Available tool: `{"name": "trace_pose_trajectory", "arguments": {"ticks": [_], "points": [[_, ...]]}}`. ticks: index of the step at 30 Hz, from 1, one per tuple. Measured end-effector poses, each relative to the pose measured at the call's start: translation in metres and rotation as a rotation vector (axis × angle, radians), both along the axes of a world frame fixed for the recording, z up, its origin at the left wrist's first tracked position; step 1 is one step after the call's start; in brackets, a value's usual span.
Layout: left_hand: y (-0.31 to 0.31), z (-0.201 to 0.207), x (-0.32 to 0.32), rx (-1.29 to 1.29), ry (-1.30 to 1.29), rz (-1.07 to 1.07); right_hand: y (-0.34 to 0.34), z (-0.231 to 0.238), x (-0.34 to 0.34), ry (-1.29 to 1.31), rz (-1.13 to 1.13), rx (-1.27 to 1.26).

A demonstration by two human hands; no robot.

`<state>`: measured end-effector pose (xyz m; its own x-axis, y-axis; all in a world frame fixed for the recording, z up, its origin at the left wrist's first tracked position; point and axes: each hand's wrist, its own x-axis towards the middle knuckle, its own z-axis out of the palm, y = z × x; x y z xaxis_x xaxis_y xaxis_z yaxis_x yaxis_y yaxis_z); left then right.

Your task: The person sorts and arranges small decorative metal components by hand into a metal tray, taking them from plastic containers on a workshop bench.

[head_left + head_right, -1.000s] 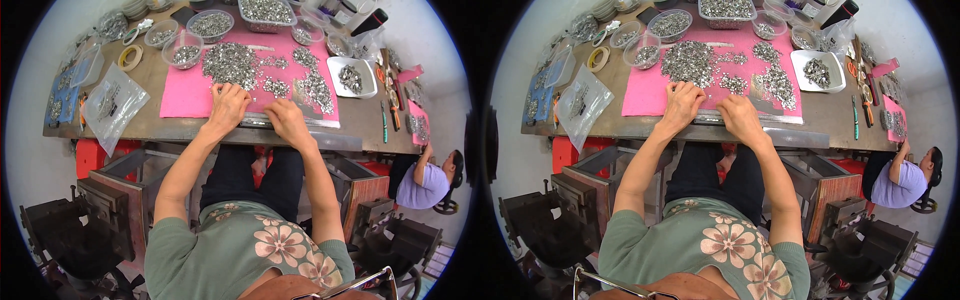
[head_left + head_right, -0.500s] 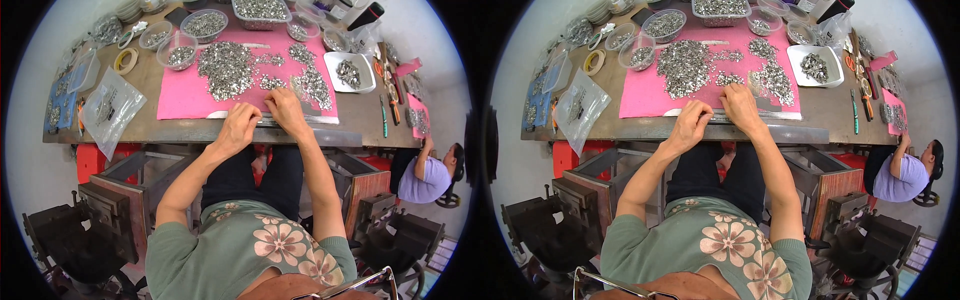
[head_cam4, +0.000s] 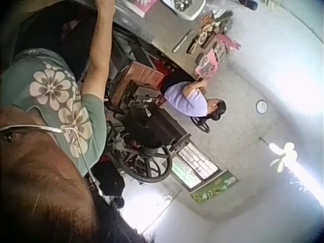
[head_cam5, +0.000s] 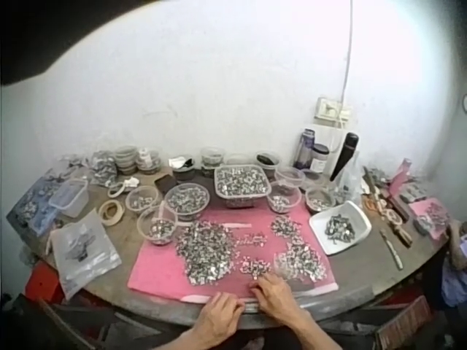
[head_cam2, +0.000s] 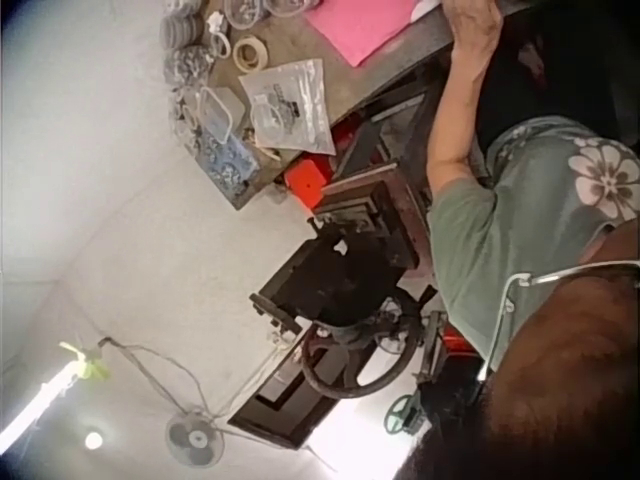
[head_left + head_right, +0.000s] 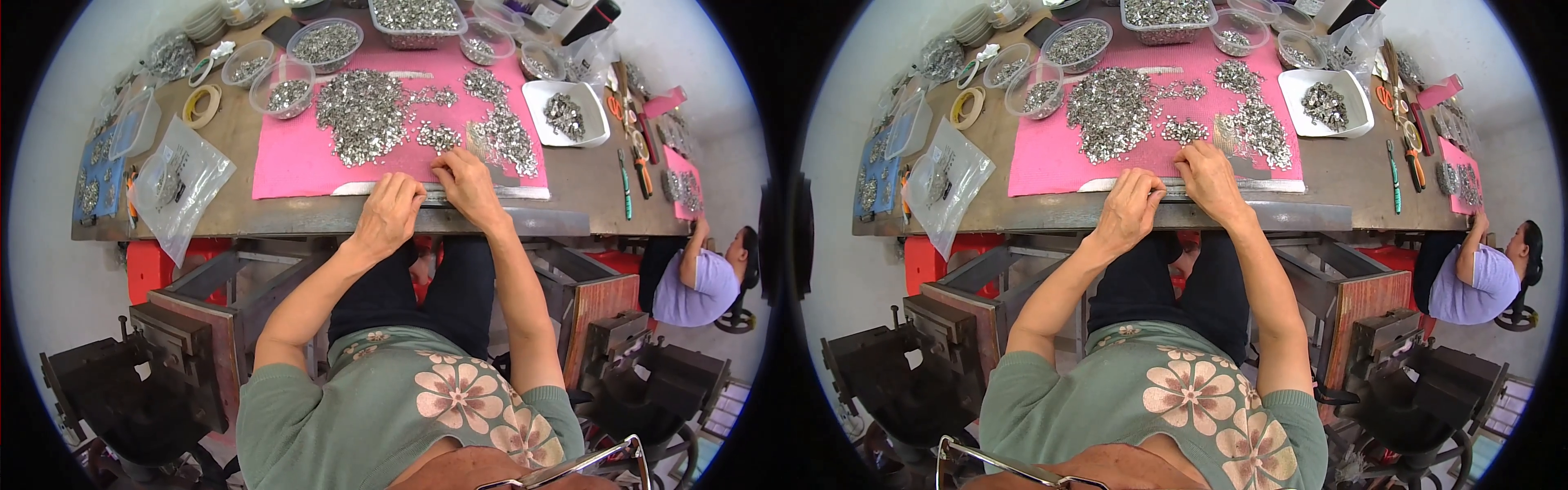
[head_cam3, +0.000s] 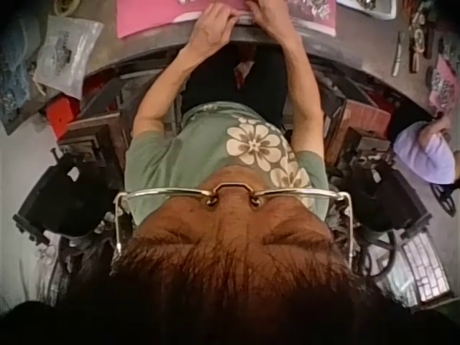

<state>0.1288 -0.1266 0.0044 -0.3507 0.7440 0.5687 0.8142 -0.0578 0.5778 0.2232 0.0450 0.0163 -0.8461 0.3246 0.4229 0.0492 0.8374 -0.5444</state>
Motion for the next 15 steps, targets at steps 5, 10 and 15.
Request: {"name": "trace_pose_trajectory", "arguments": {"ticks": [5,10,15], "points": [[-0.004,0.003,0.003,-0.006,0.089,0.045,-0.017,0.016,0.021,0.009,-0.028,-0.213],[-0.013,-0.006,-0.004,0.091,0.040,-0.044,-0.033,0.011,0.033,0.121,0.030,-0.214],[-0.014,-0.017,-0.002,0.094,-0.054,-0.004,-0.034,0.005,0.031,0.124,0.028,-0.134]]}}
